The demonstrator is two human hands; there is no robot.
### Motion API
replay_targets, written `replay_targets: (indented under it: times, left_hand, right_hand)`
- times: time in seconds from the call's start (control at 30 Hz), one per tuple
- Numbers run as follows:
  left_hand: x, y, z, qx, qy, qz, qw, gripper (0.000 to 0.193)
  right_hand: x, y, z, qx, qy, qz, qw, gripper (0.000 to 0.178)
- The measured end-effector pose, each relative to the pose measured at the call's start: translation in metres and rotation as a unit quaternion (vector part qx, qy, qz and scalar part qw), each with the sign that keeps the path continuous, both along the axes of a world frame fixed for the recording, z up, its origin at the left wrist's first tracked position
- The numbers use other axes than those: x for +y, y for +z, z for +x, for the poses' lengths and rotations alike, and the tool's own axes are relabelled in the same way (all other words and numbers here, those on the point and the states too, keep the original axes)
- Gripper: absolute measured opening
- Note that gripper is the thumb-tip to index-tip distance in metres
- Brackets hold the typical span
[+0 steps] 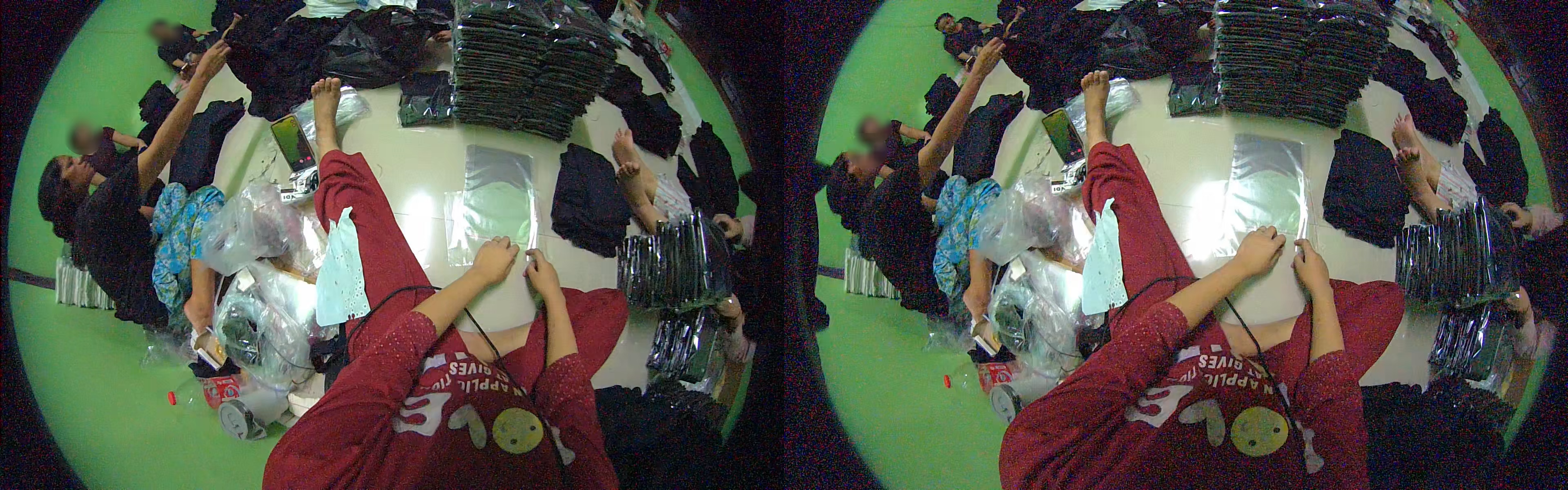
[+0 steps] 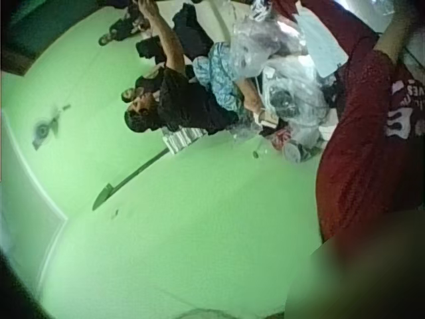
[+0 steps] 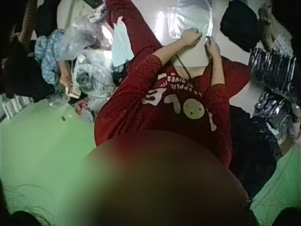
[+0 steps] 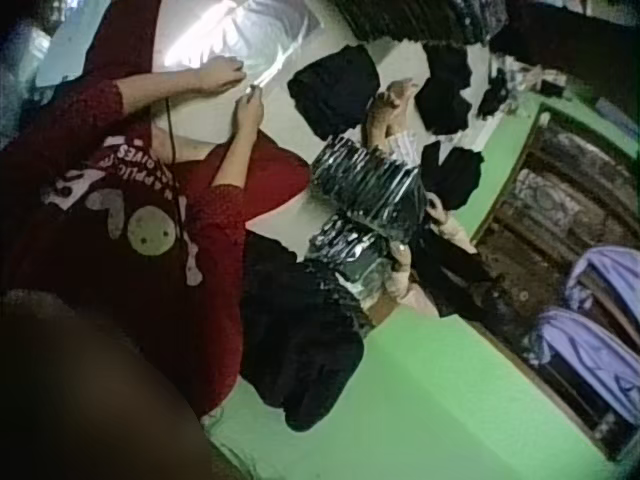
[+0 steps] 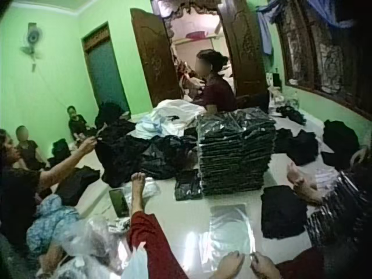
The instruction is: The person sits on the floor and repeatedly folds black garments, places them into clear plastic bags, and stacks the sealed packages. The person handles the garments and bags by hand and arranges the finished packages into a growing pile.
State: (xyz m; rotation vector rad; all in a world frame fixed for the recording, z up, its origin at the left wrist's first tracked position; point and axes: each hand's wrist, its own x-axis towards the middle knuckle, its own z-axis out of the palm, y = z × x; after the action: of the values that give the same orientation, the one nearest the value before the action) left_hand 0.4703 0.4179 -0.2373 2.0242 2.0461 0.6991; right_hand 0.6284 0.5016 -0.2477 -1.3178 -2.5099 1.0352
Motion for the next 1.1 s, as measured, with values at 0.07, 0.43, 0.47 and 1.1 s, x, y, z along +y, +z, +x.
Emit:
replay_targets:
  times: [0.07,0.43,0.47,1.1]
  left_hand:
    - [-0.001,-0.003,-0.001,-0.001,0.017,-0.005,1.000,0.027]
    - [0.010,0.000,-0.014,-0.063,0.013,-0.108,0.992,0.019]
    - [0.010,0.001,-0.014,-0.048,0.011,-0.107,0.993,0.018]
    - [-0.006,0.023,-0.030,-0.210,0.119,0.038,0.970,0.011]
  right_hand:
    - [-0.001,0.001,-0.001,-0.012,0.000,-0.013,1.000,0.030]
    - [-0.006,0.011,0.009,-0.012,0.056,-0.076,0.995,0.039]
    - [-0.006,0.012,0.009,-0.022,0.057,-0.094,0.994,0.040]
    - [0.024,0.041,0.033,0.191,-0.025,-0.230,0.954,0.048]
